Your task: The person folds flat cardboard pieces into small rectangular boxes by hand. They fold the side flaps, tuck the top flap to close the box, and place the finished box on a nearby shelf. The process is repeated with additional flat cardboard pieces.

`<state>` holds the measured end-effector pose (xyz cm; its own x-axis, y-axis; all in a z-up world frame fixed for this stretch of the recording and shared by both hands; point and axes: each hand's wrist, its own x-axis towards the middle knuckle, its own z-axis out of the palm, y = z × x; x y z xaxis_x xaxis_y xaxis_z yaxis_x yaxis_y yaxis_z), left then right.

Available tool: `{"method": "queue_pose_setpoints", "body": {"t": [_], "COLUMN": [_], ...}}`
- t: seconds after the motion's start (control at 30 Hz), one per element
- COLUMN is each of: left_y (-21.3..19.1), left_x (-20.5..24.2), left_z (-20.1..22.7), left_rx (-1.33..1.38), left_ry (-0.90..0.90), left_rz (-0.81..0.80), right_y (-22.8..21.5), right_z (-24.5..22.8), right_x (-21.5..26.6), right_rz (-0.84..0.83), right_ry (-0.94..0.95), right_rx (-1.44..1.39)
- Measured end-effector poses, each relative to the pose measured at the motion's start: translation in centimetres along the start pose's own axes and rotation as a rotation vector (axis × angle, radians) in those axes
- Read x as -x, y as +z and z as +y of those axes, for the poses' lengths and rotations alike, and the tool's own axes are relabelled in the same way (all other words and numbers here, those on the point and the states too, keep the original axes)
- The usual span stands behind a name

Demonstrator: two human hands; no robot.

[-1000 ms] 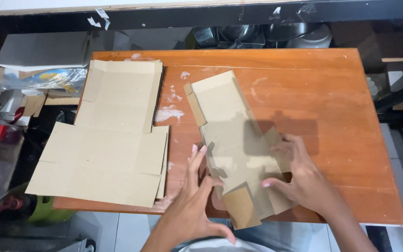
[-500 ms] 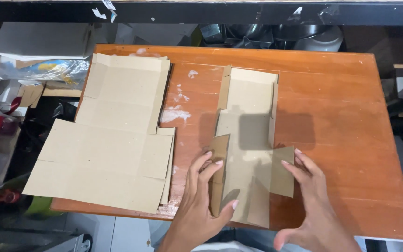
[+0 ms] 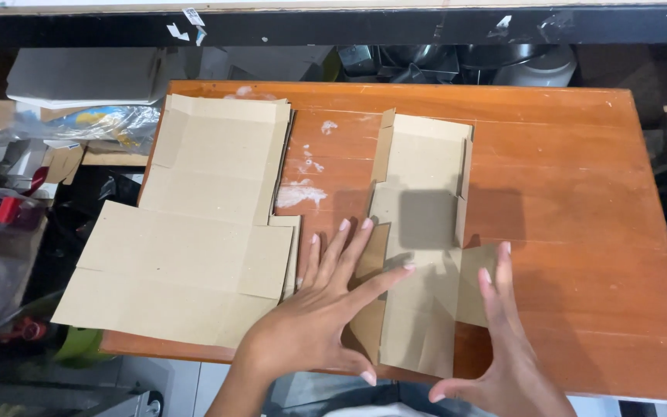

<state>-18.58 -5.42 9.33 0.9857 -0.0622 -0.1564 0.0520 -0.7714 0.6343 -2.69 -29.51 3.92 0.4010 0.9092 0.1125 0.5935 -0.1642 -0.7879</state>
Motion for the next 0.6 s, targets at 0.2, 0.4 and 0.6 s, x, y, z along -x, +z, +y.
{"method": "queue_pose_setpoints", "body": {"t": [0.2, 0.4, 0.6], "left_y": [-0.7, -0.3, 0.9], "left_x": [-0.8, -0.5, -1.5], "left_z": [0.5, 1.5, 1.3], "left_rx": [0.165, 0.278, 0.192], "left_ry": [-0.145, -0.263, -0.152], "left_rz": [-0.133, 0.062, 0.482], "right_y": [1.4, 1.5, -1.2], "right_z": [0.6, -0.4, -2.8], "right_x": [0.4, -0.5, -4.8], "right_rz": [0.133, 0.353, 0.383], "right_ry": [-0.113, -0.056, 0.509], "right_rx": [0.071, -0.094, 0.023]}}
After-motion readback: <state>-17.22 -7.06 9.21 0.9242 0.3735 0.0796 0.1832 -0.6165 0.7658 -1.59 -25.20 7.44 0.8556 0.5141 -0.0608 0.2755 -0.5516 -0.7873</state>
